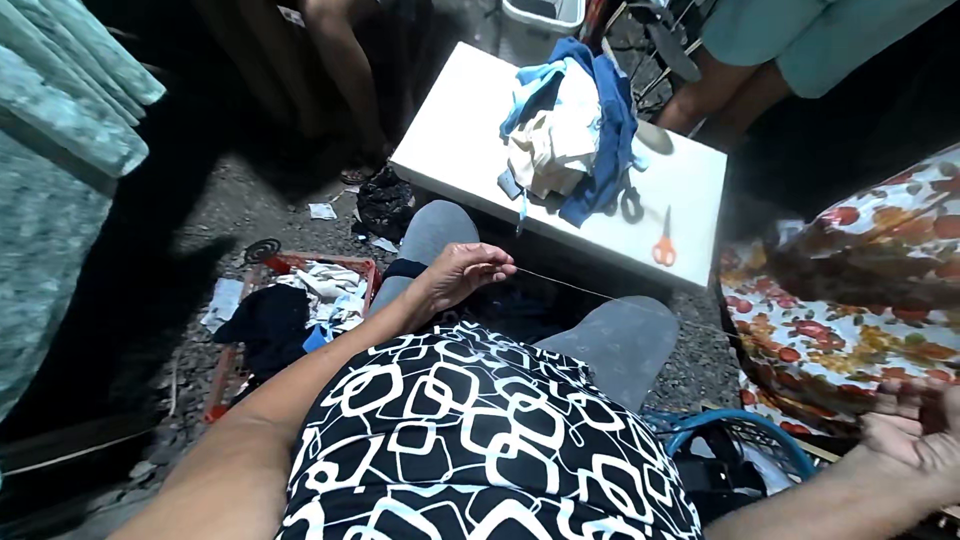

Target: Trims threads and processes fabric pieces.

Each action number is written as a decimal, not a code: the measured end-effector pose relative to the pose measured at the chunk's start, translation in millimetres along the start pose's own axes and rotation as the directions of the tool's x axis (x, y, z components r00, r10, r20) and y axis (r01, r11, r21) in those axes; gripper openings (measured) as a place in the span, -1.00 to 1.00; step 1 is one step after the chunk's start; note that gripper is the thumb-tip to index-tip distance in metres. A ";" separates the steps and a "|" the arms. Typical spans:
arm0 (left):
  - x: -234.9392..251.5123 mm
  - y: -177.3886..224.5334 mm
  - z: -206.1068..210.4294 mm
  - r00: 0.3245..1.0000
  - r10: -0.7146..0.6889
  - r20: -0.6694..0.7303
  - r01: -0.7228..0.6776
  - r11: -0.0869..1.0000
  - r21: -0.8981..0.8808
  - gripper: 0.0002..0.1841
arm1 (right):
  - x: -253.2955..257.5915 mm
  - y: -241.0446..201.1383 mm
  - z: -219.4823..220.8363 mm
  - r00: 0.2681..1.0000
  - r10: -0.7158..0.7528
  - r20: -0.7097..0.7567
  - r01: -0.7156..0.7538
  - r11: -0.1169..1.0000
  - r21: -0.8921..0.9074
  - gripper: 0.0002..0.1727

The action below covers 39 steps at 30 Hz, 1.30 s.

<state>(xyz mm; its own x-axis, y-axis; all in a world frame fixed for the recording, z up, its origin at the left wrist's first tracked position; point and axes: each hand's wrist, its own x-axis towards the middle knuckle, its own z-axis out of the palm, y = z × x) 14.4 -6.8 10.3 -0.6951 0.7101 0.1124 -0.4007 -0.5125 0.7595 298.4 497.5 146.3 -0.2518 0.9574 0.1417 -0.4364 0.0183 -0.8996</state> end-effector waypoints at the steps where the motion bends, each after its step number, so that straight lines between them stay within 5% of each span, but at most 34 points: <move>1: 0.3 -3.3 -1.1 1.000 0.019 -0.013 -0.018 1.000 0.024 -0.76 | -4.4 1.1 5.8 1.000 0.001 0.024 -0.001 1.000 0.002 -0.84; 5: 1.9 -2.3 12.6 0.997 0.065 -0.036 -0.059 0.988 0.140 -0.84 | -46.5 15.7 60.0 0.976 0.031 0.214 0.032 0.958 -0.285 -0.84; 8: 13.8 5.0 24.9 0.994 0.058 -0.090 -0.046 0.990 0.131 -0.79 | -95.8 44.9 114.9 0.894 0.111 0.434 0.124 0.870 -0.478 -0.93; 12: -1.1 7.9 27.6 0.993 0.118 -0.028 -0.111 0.976 0.187 -0.71 | -153.5 89.6 159.6 0.550 0.220 0.806 0.234 0.885 -0.401 -0.91; 15: -4.2 11.4 30.5 0.992 0.126 -0.028 -0.120 0.976 0.179 -0.67 | -190.5 106.9 188.6 0.320 0.269 0.908 0.185 0.923 -0.338 -0.87; 20: -6.8 11.9 31.7 0.994 0.101 -0.042 -0.092 0.977 0.190 -0.66 | -219.9 113.3 222.5 0.139 0.326 0.935 0.246 0.903 -0.351 -0.78; 26: 2.6 11.5 36.4 0.994 0.063 -0.088 -0.036 0.959 0.281 -0.63 | -231.1 113.1 239.0 0.079 0.433 0.898 0.359 0.828 -0.430 -0.70; 39: 7.6 15.2 40.9 0.988 -0.043 -0.147 0.067 0.985 0.158 -0.62 | -233.4 125.9 229.8 0.131 0.403 0.906 0.277 0.862 -0.424 -0.69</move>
<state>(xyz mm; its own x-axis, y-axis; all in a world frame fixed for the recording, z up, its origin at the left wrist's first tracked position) 27.5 10.5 48.8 -0.7575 0.6527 -0.0160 -0.3464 -0.3810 0.8572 103.7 210.2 94.9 -0.9912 -0.1286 0.0298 -0.0796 0.4028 -0.9118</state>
